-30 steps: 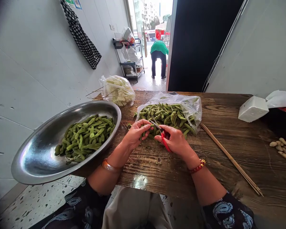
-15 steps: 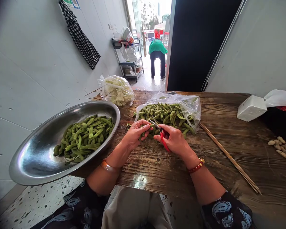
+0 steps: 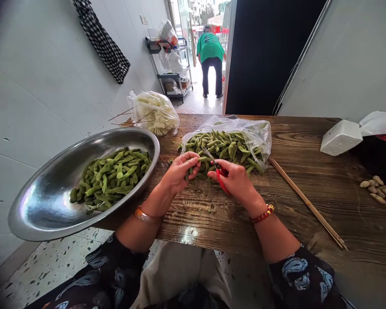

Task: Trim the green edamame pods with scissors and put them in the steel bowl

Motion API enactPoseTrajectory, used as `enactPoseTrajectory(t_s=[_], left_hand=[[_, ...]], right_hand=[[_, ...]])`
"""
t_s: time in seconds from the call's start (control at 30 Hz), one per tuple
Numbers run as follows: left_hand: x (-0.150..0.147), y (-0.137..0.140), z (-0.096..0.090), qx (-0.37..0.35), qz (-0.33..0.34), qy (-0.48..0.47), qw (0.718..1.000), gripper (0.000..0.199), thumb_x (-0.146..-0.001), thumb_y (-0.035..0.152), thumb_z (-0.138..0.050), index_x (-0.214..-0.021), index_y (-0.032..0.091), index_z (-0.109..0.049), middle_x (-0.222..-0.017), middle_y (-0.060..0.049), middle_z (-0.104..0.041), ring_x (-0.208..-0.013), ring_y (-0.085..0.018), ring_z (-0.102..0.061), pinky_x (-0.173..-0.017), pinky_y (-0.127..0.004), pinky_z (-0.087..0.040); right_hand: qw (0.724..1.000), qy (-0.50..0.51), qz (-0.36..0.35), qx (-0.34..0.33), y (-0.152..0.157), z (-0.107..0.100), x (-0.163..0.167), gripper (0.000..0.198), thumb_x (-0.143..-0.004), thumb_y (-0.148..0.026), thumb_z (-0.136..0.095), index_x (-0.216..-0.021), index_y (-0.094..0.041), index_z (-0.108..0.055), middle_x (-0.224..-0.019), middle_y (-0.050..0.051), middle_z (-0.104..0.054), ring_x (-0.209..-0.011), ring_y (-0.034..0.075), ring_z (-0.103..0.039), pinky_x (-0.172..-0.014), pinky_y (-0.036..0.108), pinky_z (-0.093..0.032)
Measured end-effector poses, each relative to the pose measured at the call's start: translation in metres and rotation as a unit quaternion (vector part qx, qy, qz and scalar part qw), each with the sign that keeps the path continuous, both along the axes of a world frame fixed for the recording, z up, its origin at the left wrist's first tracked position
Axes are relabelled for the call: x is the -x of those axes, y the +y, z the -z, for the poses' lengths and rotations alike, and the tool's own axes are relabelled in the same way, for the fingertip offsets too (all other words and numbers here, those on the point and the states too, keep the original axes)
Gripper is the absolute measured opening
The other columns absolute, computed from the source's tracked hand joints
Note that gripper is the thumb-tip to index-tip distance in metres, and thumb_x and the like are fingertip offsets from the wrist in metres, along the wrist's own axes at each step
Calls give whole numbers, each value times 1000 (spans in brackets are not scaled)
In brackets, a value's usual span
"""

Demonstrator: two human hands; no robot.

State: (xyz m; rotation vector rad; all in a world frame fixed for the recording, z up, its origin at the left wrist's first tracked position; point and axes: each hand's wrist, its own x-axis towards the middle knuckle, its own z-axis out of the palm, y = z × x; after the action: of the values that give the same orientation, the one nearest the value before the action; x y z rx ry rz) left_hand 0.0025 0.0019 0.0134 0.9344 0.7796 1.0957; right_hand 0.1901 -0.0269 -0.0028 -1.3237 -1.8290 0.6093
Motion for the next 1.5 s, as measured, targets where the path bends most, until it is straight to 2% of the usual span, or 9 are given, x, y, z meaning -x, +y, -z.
enactPoseTrajectory(t_s=[0.17, 0.27, 0.47, 0.53, 0.67, 0.8, 1.0, 1.2, 1.5], left_hand=[[8, 6, -4, 50, -33, -42, 997, 22, -75, 28, -69, -76, 14, -51, -73, -2, -63, -55, -8, -59, -46, -16, -47], [12, 6, -6, 37, -21, -19, 999, 27, -73, 29, -72, -78, 15, -50, -71, 0, -61, -53, -7, -59, -48, -17, -49], [11, 3, 2, -90, 53, 186, 977, 10, -80, 22, -59, -81, 16, -51, -60, 3, -53, -52, -12, -61, -49, -21, -48], [10, 4, 5, -147, 48, 310, 938, 3, -81, 16, -52, -80, 15, -54, -57, 3, -52, -52, -11, -58, -52, -21, -46], [12, 7, 7, -294, 29, 525, 798, 13, -79, 13, -51, -77, 16, -64, -70, -2, -63, -67, -14, -59, -66, -24, -44], [15, 7, 4, -291, 81, 661, 687, 15, -76, 18, -57, -85, 20, -69, -81, -4, -68, -78, -19, -61, -70, -27, -44], [12, 3, 2, -286, 90, 734, 609, 23, -79, 20, -53, -95, 24, -69, -101, -6, -68, -91, -22, -62, -74, -28, -45], [11, 2, 6, -290, 84, 723, 622, 17, -76, 15, -54, -88, 21, -65, -93, -6, -65, -87, -20, -61, -73, -28, -45], [11, 7, 5, -314, -20, 552, 772, 12, -67, 9, -63, -76, 16, -60, -75, -1, -60, -74, -15, -55, -71, -26, -43]], right_hand=[[999, 43, 26, 18, 2, -3, -6, 53, -80, -56, -61, -114, -15, -68, -59, -4, -46, -54, 10, -36, -50, 24, -31], [998, 50, 27, 22, 1, -5, -8, 54, -79, -56, -61, -114, -16, -68, -58, -4, -44, -53, 10, -35, -50, 24, -30], [998, 53, 25, 30, 1, -7, -7, 57, -78, -58, -61, -113, -14, -68, -57, -4, -44, -54, 10, -35, -50, 24, -30], [998, 53, 25, 30, 2, -6, -7, 57, -78, -58, -61, -113, -14, -68, -57, -4, -44, -54, 10, -35, -50, 24, -29], [998, 54, 25, 23, 3, -5, -8, 55, -78, -57, -62, -113, -15, -68, -59, -4, -44, -55, 11, -35, -51, 24, -31], [998, 52, 29, 24, 4, -5, -9, 54, -78, -56, -62, -114, -16, -68, -59, -4, -44, -55, 10, -35, -51, 24, -30], [998, 51, 28, 23, 4, -3, -8, 56, -78, -57, -62, -113, -14, -68, -59, -3, -45, -55, 10, -36, -51, 23, -30], [998, 38, 29, 27, 5, -2, -8, 57, -78, -59, -61, -113, -14, -68, -58, -4, -44, -54, 10, -35, -50, 24, -30], [999, 43, 28, 18, 6, 0, -10, 54, -79, -56, -62, -114, -15, -68, -58, -4, -43, -53, 10, -35, -50, 24, -29]])
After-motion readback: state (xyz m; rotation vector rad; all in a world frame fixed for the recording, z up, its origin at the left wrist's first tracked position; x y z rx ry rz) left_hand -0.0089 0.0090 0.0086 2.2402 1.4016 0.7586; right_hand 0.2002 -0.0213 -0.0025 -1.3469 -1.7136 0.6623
